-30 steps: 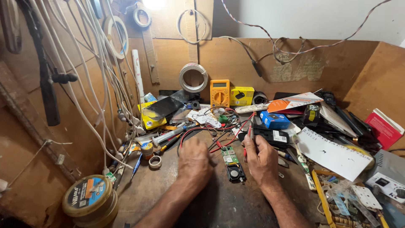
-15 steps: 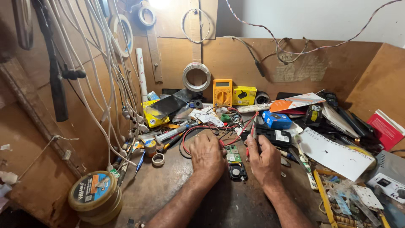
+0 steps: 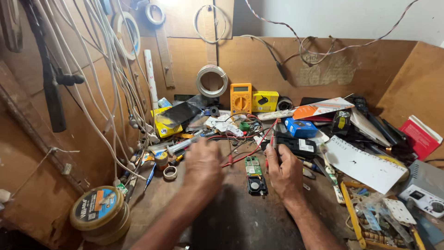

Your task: The person uses a multimeter to test a small circuit board, then uses a soldering iron to work on the board. The person handles the circuit board, multimeter probes, and soldering iron throughout the task.

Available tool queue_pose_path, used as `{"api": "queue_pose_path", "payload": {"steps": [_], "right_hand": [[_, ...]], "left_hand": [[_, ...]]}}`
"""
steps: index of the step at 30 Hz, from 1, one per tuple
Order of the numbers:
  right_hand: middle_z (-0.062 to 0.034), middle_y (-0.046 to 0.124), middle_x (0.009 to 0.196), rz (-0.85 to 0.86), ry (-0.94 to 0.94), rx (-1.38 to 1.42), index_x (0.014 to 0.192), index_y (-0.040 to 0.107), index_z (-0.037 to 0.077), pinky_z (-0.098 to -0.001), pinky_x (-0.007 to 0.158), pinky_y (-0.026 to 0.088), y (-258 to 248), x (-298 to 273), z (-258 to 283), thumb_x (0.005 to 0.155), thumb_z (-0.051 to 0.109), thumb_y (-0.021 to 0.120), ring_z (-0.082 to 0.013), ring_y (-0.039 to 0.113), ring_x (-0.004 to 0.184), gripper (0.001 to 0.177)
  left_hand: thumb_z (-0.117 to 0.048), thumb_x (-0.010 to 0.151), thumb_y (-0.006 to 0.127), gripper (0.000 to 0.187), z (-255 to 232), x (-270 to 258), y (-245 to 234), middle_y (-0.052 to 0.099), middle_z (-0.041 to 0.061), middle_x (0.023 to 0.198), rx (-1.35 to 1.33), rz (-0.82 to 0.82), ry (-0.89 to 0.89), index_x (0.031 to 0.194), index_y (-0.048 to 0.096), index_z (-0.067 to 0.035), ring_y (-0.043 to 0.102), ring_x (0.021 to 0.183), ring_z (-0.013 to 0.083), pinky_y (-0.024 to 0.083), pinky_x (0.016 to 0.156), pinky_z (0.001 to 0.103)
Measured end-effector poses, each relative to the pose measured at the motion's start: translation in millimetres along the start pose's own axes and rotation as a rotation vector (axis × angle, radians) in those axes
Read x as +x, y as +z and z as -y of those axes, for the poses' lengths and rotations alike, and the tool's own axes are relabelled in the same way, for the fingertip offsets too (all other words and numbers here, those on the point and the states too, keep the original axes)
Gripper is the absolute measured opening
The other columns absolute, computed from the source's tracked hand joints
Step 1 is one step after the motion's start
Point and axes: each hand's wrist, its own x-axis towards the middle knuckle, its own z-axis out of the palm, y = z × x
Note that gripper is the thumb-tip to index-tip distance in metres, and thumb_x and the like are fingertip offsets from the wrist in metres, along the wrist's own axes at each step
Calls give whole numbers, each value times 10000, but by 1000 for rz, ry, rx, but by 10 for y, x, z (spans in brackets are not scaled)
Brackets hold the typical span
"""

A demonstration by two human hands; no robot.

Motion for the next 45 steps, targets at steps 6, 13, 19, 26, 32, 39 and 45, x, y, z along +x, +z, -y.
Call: {"api": "queue_pose_path", "payload": {"steps": [6,13,19,26,32,39,45], "right_hand": [[-108,627,605,15,37,-70,826,641,7,-381,530,454,20,-16,-9,1037,344,609,-221,600,539,399],[-91,661,611,-7,39,-43,883,710,46,-358,514,467,-20,-21,111,1011,334,595,-179,649,538,335],[-94,639,589,11,59,-60,892,709,38,-360,504,446,-7,-26,99,1014,329,609,-178,607,518,331],[-48,645,605,-1,17,35,860,676,52,-327,496,454,-3,-52,103,1020,310,607,-117,593,530,311],[-88,619,601,11,60,-5,822,609,29,-361,499,441,22,-71,154,1020,320,624,-148,538,548,352],[-113,621,620,75,79,2,862,601,19,-376,513,467,-4,-24,242,1033,321,599,-215,578,529,347],[-135,755,917,171,-200,147,1145,680,21,-350,659,557,58,6,245,1062,236,516,-212,732,778,283]], "left_hand": [[7,914,607,25,109,-195,-821,622,174,911,-149,-219,-159,920,584,6,634,852,343,476,775,502],[50,792,603,185,233,-555,-421,608,170,931,192,-123,-14,967,596,-11,610,885,363,500,761,481],[-151,857,694,156,375,-694,-226,617,150,955,204,26,-18,963,626,-60,601,938,337,485,822,470],[-71,898,624,150,137,-594,-320,651,168,958,-115,-293,-29,1033,675,-29,620,928,356,494,801,479],[-150,949,636,194,-426,-276,72,756,157,881,-855,-158,-46,975,715,25,757,773,232,591,699,348],[-257,956,703,303,-426,297,418,767,95,820,-945,-23,43,1080,757,14,713,724,143,571,648,318],[-220,896,791,306,-316,381,695,741,50,842,-1122,37,57,1095,763,11,655,712,79,559,594,273]]}}
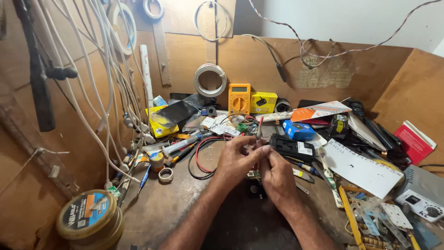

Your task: The person uses a multimeter to test a small circuit board, then uses a soldering iron to work on the board. The person handles the circuit board, multimeter probes, and soldering iron throughout the task.

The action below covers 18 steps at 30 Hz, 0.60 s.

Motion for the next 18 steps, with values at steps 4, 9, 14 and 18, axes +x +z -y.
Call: {"api": "queue_pose_path", "payload": {"steps": [4,9,14,18], "right_hand": [[-184,690,983,-53,-197,-219,1154,629,-24,-376,767,520,-35,8,12,1093,177,507,-301,669,904,243],[-84,699,854,-356,116,-232,1181,669,10,-332,689,537,-112,36,-55,1086,222,512,-201,680,791,279],[-65,699,840,-381,174,-175,1122,657,15,-321,661,544,-115,-68,-135,1065,247,552,-158,685,763,261],[-58,706,823,-367,163,-270,1082,670,23,-319,637,535,-124,-78,-184,1048,253,593,-152,671,726,245]], "left_hand": [[-174,938,736,248,-6,-43,-35,742,34,843,-143,-131,71,1087,768,21,627,674,68,514,569,256],[-200,1000,621,183,-271,-144,-148,727,31,795,-53,-466,-64,1047,665,-29,614,583,81,521,513,272],[-178,1076,514,140,-345,-212,-125,716,55,816,18,-567,44,1079,528,-39,624,607,103,520,545,282],[-147,1086,516,124,-294,-228,-93,738,93,838,174,-523,170,1106,516,-25,700,714,169,545,620,329]]}}
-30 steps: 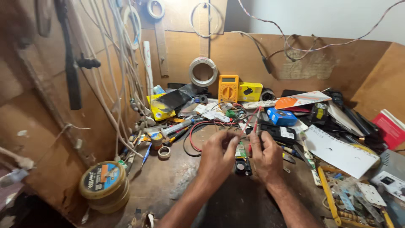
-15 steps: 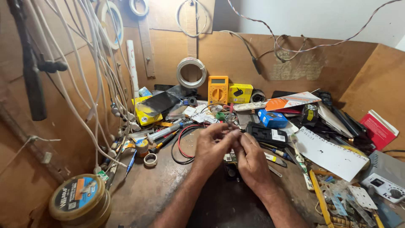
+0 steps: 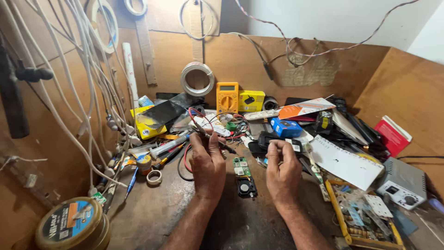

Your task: The person uses a multimeter to test a small circuit board, then uses a soldering iron to work on the board. The person handles the circuit board, multimeter probes, and soldering iron throughout the task.

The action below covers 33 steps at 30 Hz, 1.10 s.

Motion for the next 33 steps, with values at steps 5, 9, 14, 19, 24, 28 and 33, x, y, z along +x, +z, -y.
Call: {"api": "queue_pose_path", "payload": {"steps": [5,9,14,19,24,28,33], "right_hand": [[-53,703,812,5,20,9,1067,679,30,-301,618,530,-1,-23,-39,1035,249,610,-136,659,704,232],[-51,712,788,26,80,51,1060,683,32,-293,601,525,-72,19,28,1006,246,642,-125,660,674,225],[-96,715,823,49,-68,-159,1041,684,34,-355,657,536,-458,207,53,946,201,711,-199,679,742,194],[-130,750,817,88,-133,-467,945,722,40,-455,760,512,-1228,623,-173,847,171,772,-314,676,813,171],[-119,769,872,302,-26,-861,882,795,90,-457,851,528,-2193,916,-367,783,229,850,-317,682,911,179],[-78,779,930,469,111,-1116,939,783,107,-464,922,530,-2483,934,-528,716,285,894,-280,685,985,305],[-129,738,924,464,59,-1227,865,789,91,-507,934,483,-2430,762,-642,661,300,917,-326,628,1094,319]], "left_hand": [[-123,1065,517,121,50,-19,-32,746,113,878,64,26,74,1125,499,-19,773,826,237,587,671,374],[-122,1048,556,149,128,-54,-30,736,158,888,206,49,50,1145,516,-16,728,827,308,526,616,427],[-134,1062,573,99,189,-25,5,686,167,860,502,127,60,1050,531,-45,662,633,281,471,540,433],[-83,1065,582,111,36,-48,-27,725,128,853,256,97,119,1050,509,0,698,685,246,516,592,385],[-84,1075,591,140,-19,-77,-26,714,158,885,260,92,109,1122,524,30,717,756,269,534,637,399],[-83,1072,586,144,-21,-84,-38,714,166,896,243,86,105,1135,531,35,718,766,279,535,643,399],[-101,1084,594,150,21,-78,-52,706,186,887,325,68,92,1097,528,32,713,775,313,525,648,427]]}}
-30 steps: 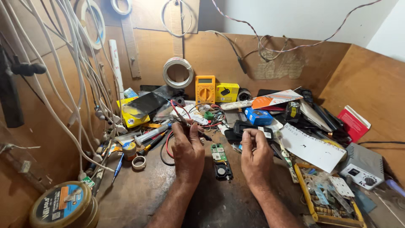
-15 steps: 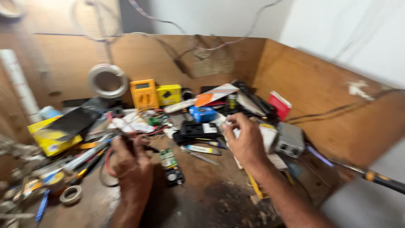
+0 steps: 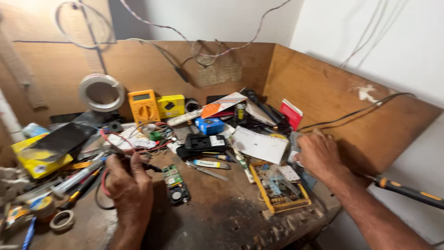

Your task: The person uses a multimeter to test a small circuit board, then uses a soldering iron to work on the board. The person handles the circuit board, multimeter probes, and soldering iron throughout the task.

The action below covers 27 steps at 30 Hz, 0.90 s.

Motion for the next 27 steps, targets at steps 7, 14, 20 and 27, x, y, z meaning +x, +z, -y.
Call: {"api": "queue_pose_path", "payload": {"steps": [7,14,20,27], "right_hand": [[-114,735,886,-147,-51,-36,797,791,102,-478,927,530,246,-103,-70,782,221,813,-311,671,1061,122],[-141,766,926,-440,-35,407,957,814,71,-443,776,549,-221,-278,489,857,268,811,-326,700,912,221],[-55,837,909,-48,-239,1113,1017,823,98,-301,644,544,-392,-232,1834,815,196,806,-141,715,762,225],[-122,744,924,-7,-499,1121,1161,740,33,-328,697,546,-237,-131,2734,804,120,770,-216,702,758,369]], "left_hand": [[-102,1051,587,120,78,-12,11,726,153,842,-46,-6,12,1063,538,6,719,738,301,521,623,435],[-156,1016,622,138,80,75,5,740,129,796,-215,20,-58,1023,582,-23,731,667,261,533,586,408],[-181,969,681,171,-20,69,-73,747,119,753,-289,74,-53,964,624,-20,731,635,241,540,571,395],[-171,923,731,164,-93,95,-113,770,99,756,-369,132,-66,920,653,-26,773,656,192,573,565,352]]}}
